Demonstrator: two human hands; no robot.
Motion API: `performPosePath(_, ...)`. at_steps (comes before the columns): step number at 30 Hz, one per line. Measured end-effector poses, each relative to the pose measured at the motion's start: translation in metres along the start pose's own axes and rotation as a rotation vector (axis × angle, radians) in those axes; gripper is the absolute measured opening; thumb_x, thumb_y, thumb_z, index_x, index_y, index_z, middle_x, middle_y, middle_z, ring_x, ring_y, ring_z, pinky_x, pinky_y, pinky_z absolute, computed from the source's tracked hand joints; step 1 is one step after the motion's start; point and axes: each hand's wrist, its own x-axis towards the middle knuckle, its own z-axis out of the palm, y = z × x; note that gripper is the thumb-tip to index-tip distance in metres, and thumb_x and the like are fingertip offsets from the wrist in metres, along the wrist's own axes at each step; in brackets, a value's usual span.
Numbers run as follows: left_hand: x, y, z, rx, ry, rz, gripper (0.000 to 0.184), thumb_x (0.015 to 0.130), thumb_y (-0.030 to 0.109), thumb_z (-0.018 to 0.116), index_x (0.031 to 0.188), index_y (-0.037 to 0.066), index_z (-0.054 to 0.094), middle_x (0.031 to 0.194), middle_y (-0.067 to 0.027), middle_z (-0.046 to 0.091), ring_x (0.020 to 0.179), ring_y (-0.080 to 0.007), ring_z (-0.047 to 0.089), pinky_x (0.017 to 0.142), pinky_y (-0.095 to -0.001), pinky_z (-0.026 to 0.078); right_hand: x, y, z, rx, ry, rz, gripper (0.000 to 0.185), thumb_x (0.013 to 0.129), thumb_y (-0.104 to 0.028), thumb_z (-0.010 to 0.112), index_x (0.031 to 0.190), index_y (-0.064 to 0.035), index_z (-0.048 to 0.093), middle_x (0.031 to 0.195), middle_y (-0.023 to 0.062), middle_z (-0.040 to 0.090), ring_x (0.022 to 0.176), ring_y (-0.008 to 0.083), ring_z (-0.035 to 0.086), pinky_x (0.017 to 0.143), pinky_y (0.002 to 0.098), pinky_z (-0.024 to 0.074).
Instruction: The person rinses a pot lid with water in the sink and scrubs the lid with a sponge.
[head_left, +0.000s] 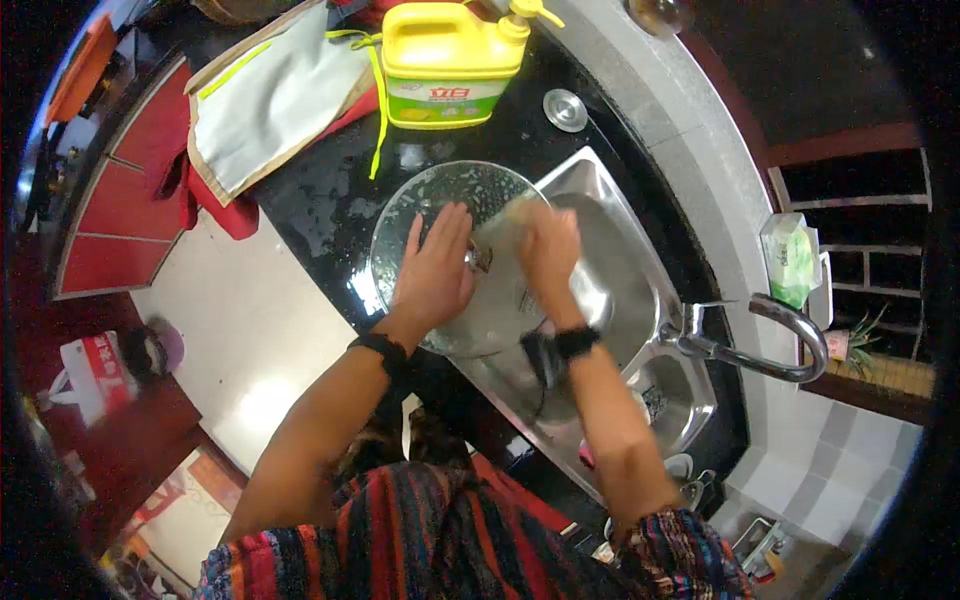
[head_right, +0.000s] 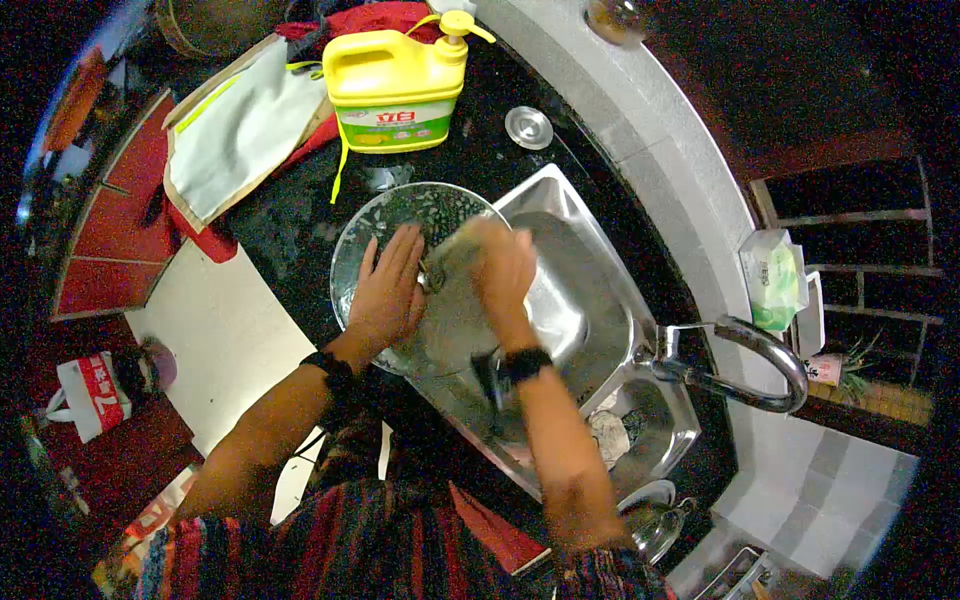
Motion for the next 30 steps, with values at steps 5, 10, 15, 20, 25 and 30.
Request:
performPosePath(5, 0.004, 0.002, -0.003, -0.037, -0.011, -0.033, 0.065, 0.081, 0.019, 0.054, 0.140, -0.002, 0.039, 0.150, -0.0133, 0.034, 0.144, -0.0258, 0.024, 0.117, -0.0491, 0.015, -0.064, -0.028, -0.005, -0.076, -0.096, 0.092, 0.027, 0.077, -0.002, 0.058, 0.101, -0.0121, 0.066, 0.100, 0.0101, 0.063, 0.086, 0.0326, 0.057, 0.072, 0.0448, 0.0449)
performPosePath(10, 0.004, 0.000, -0.002, -0.025, -0.012, -0.033, 0.064, 0.081, 0.018, 0.054, 0.140, -0.002, 0.040, 0.150, -0.0132, 0.035, 0.144, -0.0252, 0.024, 0.117, -0.0487, 0.015, -0.114, -0.056, -0.028, 0.136, -0.147, -0.049, 0.026, 0.075, 0.003, 0.054, 0.097, -0.0083, 0.064, 0.105, 0.0115, 0.062, 0.092, 0.0343, 0.056, 0.075, 0.0434, 0.0445)
performPosePath(15, 0.005, 0.003, -0.001, 0.000, -0.002, -0.057, 0.063, 0.081, 0.018, 0.054, 0.139, -0.002, 0.041, 0.150, -0.0130, 0.035, 0.144, -0.0245, 0.024, 0.118, -0.0483, 0.015, -0.004, 0.025, -0.010, -0.100, 0.031, 0.123, 0.027, 0.079, -0.007, 0.056, 0.105, -0.0088, 0.062, 0.105, 0.0138, 0.062, 0.093, 0.0361, 0.056, 0.080, 0.0432, 0.0456)
performPosePath(20, 0.007, 0.003, -0.004, -0.058, 0.026, -0.062, 0.063, 0.081, 0.018, 0.054, 0.139, -0.003, 0.040, 0.151, -0.0140, 0.034, 0.144, -0.0246, 0.024, 0.118, -0.0485, 0.015, -0.125, -0.038, -0.005, -0.109, -0.083, 0.283, 0.025, 0.082, -0.010, 0.055, 0.107, -0.0076, 0.061, 0.103, 0.0148, 0.061, 0.095, 0.0350, 0.057, 0.080, 0.0447, 0.0453)
performPosePath(25, 0.004, 0.000, 0.000, -0.044, 0.033, -0.039, 0.064, 0.081, 0.018, 0.053, 0.139, -0.004, 0.040, 0.150, -0.0151, 0.034, 0.144, -0.0256, 0.024, 0.118, -0.0488, 0.014, -0.092, -0.020, -0.024, 0.000, 0.048, 0.140, 0.022, 0.085, -0.011, 0.056, 0.107, -0.0059, 0.060, 0.104, 0.0156, 0.060, 0.097, 0.0360, 0.055, 0.082, 0.0457, 0.0446)
performPosePath(30, 0.004, 0.002, -0.001, -0.035, 0.024, -0.037, 0.064, 0.081, 0.018, 0.053, 0.140, -0.004, 0.039, 0.152, -0.0141, 0.032, 0.145, -0.0250, 0.022, 0.118, -0.0489, 0.013, -0.059, 0.028, -0.014, -0.137, 0.091, 0.185, 0.031, 0.076, -0.006, 0.060, 0.107, -0.0049, 0.059, 0.096, 0.0178, 0.056, 0.093, 0.0380, 0.053, 0.080, 0.0454, 0.0441)
